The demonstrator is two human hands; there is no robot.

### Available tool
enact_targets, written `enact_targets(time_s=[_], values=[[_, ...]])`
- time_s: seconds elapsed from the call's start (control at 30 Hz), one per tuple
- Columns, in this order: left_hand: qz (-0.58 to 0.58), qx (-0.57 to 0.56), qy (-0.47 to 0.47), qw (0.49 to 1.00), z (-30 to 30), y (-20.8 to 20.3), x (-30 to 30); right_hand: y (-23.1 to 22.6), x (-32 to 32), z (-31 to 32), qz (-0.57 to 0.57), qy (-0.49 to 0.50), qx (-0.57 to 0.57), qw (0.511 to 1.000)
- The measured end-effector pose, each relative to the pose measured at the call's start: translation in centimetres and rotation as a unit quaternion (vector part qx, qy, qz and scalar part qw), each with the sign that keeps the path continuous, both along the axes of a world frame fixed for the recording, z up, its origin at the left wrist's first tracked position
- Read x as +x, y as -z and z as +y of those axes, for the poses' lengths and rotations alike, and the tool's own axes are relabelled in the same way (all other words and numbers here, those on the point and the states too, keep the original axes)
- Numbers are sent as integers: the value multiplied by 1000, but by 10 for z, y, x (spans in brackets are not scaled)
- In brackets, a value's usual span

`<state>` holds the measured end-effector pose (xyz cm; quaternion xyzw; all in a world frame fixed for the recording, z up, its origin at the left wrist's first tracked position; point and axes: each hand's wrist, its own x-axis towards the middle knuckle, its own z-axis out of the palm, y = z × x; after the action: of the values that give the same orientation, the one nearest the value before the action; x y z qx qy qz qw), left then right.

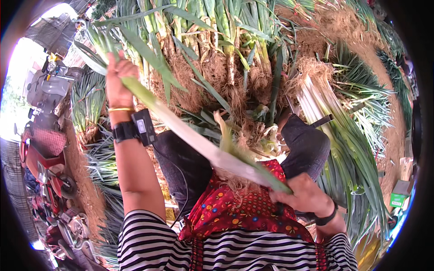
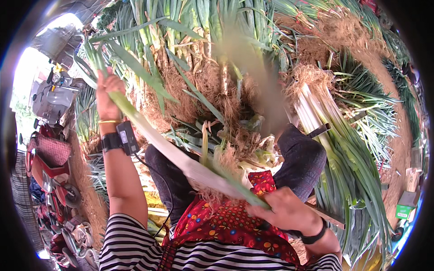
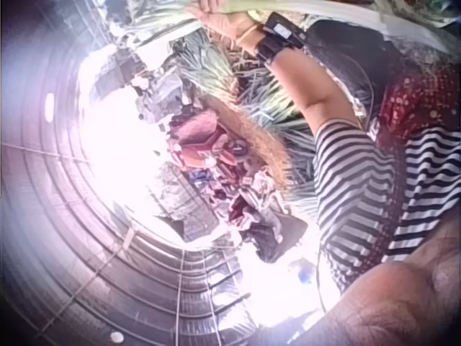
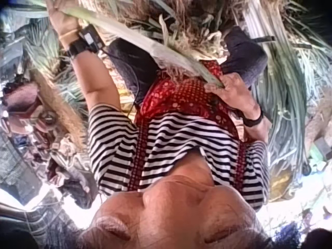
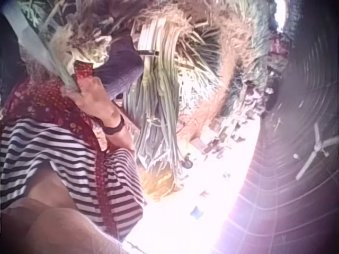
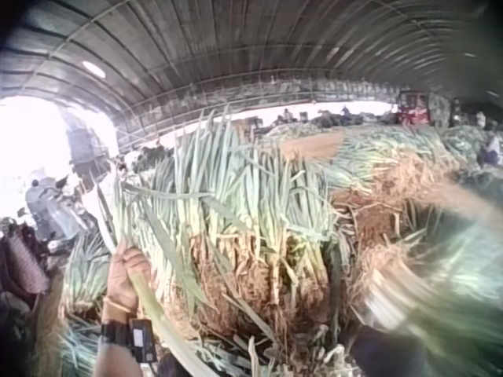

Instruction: The person pulls a leek from a pile, peels away the outer layers by hand, and wipes the white stalk. They then place the leek onto a separate stack and repeat the process with another leek.

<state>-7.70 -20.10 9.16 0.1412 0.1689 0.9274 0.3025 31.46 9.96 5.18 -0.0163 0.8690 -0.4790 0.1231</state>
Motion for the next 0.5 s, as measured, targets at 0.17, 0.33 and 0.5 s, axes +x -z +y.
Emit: enact_targets(time_s=[0.17,0.33,0.5], values=[[59,-40,-147,987,-94,-48,-24,40,64,17,8,35,125,991],[25,-112,-321,940,-49,-35,-8,15,-29,0,-24,-59,242,968],[11,-116,-297,948,-41,-37,15,-4,-103,-16,345,45,145,926]])
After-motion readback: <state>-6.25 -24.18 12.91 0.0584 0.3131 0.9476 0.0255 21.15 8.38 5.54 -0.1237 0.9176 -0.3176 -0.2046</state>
